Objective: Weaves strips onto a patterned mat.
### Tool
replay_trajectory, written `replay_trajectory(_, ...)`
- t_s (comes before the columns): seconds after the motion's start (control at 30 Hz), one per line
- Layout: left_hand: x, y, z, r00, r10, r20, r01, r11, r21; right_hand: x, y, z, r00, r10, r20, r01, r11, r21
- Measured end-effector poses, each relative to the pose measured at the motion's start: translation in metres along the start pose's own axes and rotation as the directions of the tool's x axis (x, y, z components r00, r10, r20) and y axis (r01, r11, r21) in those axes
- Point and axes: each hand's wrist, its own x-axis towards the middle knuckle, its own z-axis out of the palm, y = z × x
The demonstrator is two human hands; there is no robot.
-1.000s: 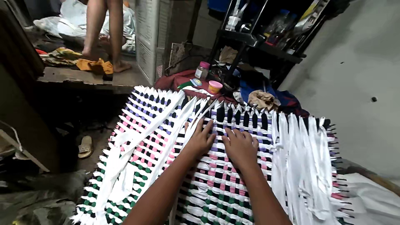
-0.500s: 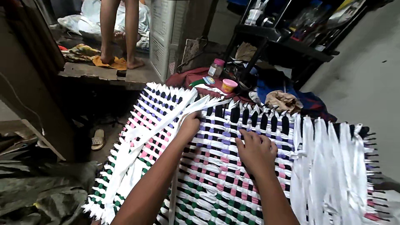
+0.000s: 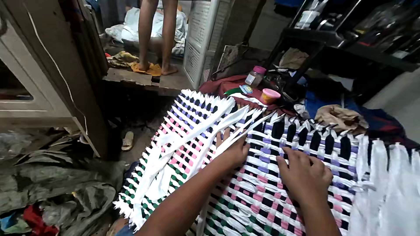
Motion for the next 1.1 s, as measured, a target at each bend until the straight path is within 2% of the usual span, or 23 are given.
replay_trajectory(0.13,-0.014,-0.001,0.004,0.996,0.020,0.082,-0.020,1.000,0.006,0.000,-0.001,-0.001,1.000,0.011,0.006,-0.011,1.000,0.004)
replay_trajectory(0.2,-0.024,0.002,-0.002,0.984,0.039,0.174,-0.039,0.999,-0.008,0.000,-0.001,0.000,1.000,0.010,0.004,-0.010,1.000,0.004)
replay_trajectory(0.33,-0.042,0.009,-0.017,0.906,0.134,0.403,-0.120,0.991,-0.061,-0.001,0.000,0.001,1.000,0.010,-0.016,-0.010,1.000,0.009)
replay_trajectory(0.4,-0.050,0.012,-0.027,0.864,0.243,0.441,-0.179,0.967,-0.182,-0.002,-0.001,0.001,1.000,0.004,-0.025,-0.003,1.000,0.013)
replay_trajectory(0.47,-0.056,0.013,-0.036,0.882,0.336,0.330,-0.196,0.899,-0.392,-0.001,-0.001,0.000,1.000,0.001,-0.029,-0.001,1.000,0.018)
replay_trajectory(0.5,-0.058,0.014,-0.043,0.910,0.320,0.264,-0.182,0.879,-0.440,-0.001,-0.001,0.000,0.999,0.000,-0.033,0.001,1.000,0.019)
replay_trajectory(0.57,-0.051,0.012,-0.047,0.965,0.260,0.047,-0.224,0.899,-0.376,-0.002,-0.001,0.000,0.999,-0.005,-0.053,0.006,1.000,0.019)
replay_trajectory(0.6,-0.040,0.005,-0.044,0.971,0.236,-0.041,-0.237,0.923,-0.305,-0.002,-0.001,0.001,0.998,-0.005,-0.058,0.006,1.000,0.018)
replay_trajectory(0.7,-0.006,-0.012,-0.034,0.990,0.138,-0.018,-0.139,0.984,-0.108,-0.002,-0.002,0.002,0.999,0.002,-0.049,-0.001,1.000,0.004)
replay_trajectory(0.8,0.012,-0.020,-0.024,0.991,0.135,-0.004,-0.135,0.990,0.029,-0.001,-0.002,0.002,0.999,0.016,-0.036,-0.017,1.000,-0.002)
replay_trajectory(1.0,0.011,-0.023,-0.016,0.990,0.142,-0.003,-0.142,0.988,0.062,-0.002,-0.002,0.003,0.999,0.000,-0.048,-0.001,1.000,-0.010)
replay_trajectory(1.1,0.009,-0.045,-0.019,0.968,0.187,-0.166,-0.183,0.982,0.041,-0.003,-0.002,0.004,0.998,-0.004,-0.059,0.004,1.000,0.002)
